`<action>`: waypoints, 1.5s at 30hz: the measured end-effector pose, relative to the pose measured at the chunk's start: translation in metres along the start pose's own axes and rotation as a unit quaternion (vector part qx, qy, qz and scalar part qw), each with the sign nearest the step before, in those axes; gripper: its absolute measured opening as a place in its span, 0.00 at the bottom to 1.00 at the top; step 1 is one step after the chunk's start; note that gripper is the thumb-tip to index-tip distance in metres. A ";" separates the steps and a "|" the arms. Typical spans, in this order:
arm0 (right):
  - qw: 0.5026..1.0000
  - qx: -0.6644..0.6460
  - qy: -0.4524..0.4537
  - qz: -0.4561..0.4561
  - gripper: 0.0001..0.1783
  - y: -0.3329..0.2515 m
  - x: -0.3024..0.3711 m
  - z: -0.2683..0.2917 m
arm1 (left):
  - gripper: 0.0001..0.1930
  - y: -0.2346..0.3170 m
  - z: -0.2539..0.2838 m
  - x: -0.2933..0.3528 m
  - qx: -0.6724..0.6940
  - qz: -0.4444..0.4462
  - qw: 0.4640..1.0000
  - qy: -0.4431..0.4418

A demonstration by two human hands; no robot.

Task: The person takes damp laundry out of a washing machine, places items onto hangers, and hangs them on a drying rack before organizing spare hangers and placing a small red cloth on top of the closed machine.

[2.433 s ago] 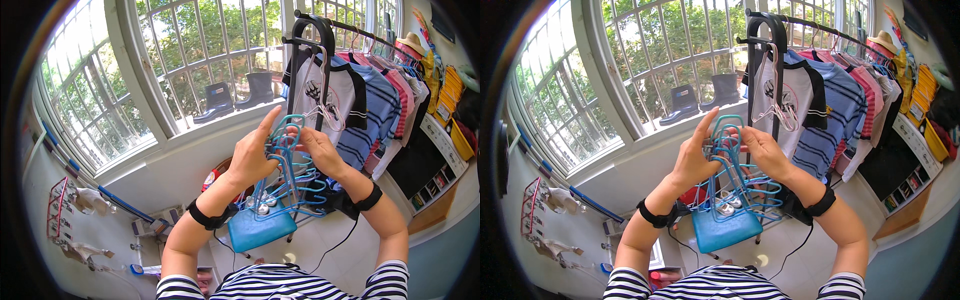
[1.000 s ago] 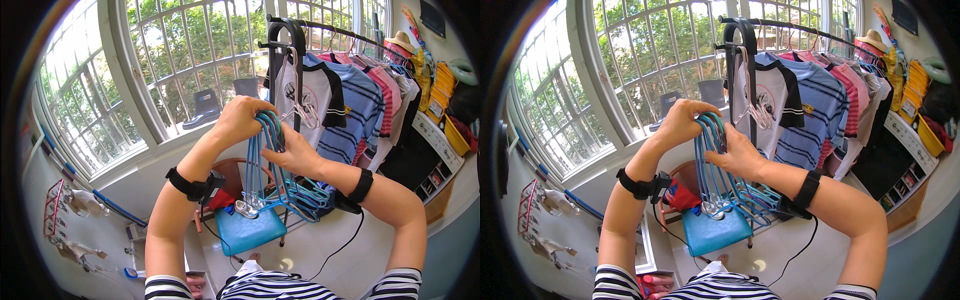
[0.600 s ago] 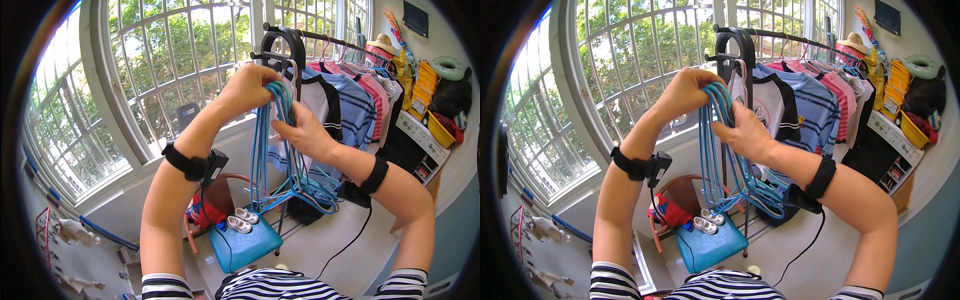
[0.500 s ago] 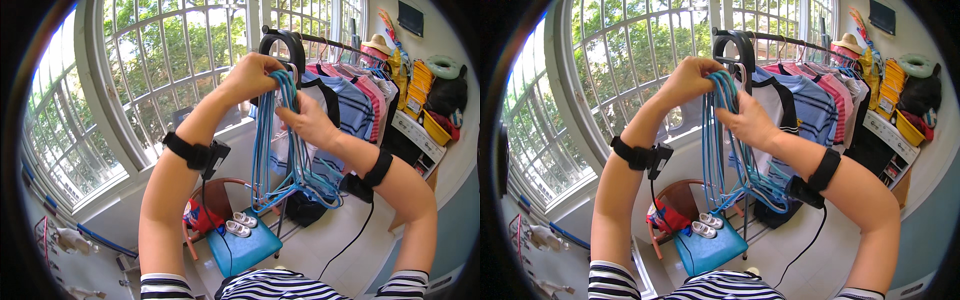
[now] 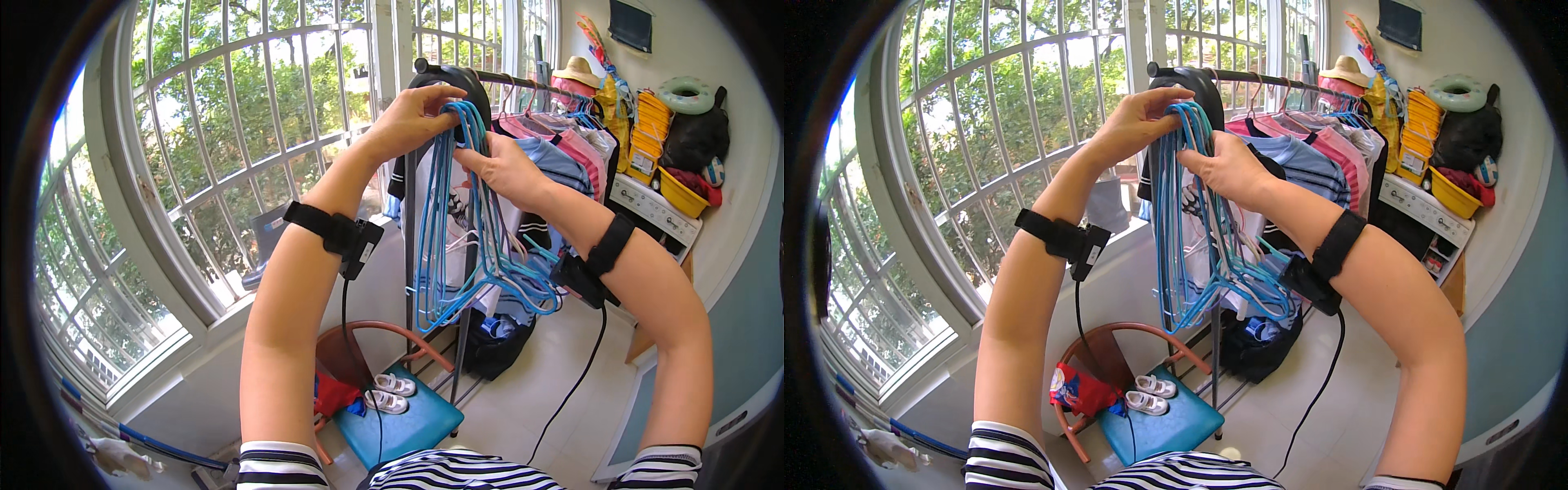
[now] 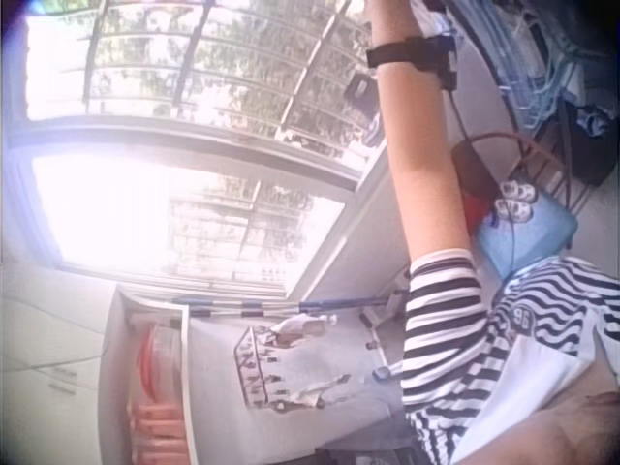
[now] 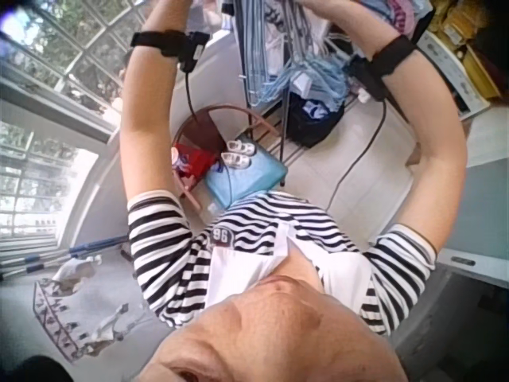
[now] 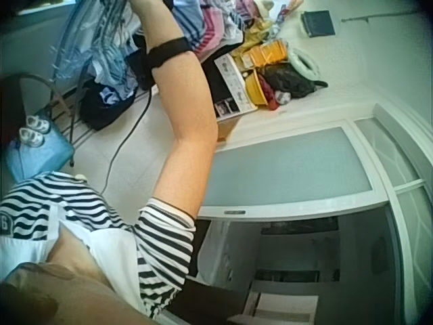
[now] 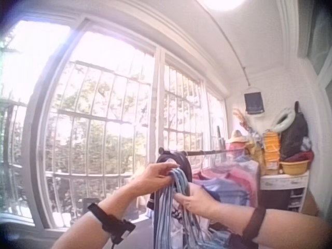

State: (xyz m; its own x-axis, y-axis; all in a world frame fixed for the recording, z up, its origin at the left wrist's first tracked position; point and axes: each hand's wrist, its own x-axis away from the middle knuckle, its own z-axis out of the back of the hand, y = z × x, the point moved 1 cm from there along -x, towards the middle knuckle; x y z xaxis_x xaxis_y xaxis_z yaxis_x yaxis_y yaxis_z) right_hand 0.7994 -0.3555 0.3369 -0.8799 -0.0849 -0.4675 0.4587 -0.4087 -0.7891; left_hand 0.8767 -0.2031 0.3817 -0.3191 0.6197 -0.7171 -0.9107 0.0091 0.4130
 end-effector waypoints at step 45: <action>0.938 0.329 0.042 -0.098 0.31 -0.004 0.005 0.002 | 0.13 -0.026 -0.004 0.004 0.096 0.060 0.993 0.017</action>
State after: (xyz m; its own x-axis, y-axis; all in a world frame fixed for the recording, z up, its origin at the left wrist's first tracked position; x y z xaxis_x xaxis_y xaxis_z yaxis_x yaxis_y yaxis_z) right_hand 0.7931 -0.3558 0.3386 -0.9139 0.1108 -0.3905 0.0888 -0.8842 -0.4586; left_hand 0.8979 -0.2041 0.3658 -0.4333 0.5986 -0.6737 -0.8000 0.0888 0.5934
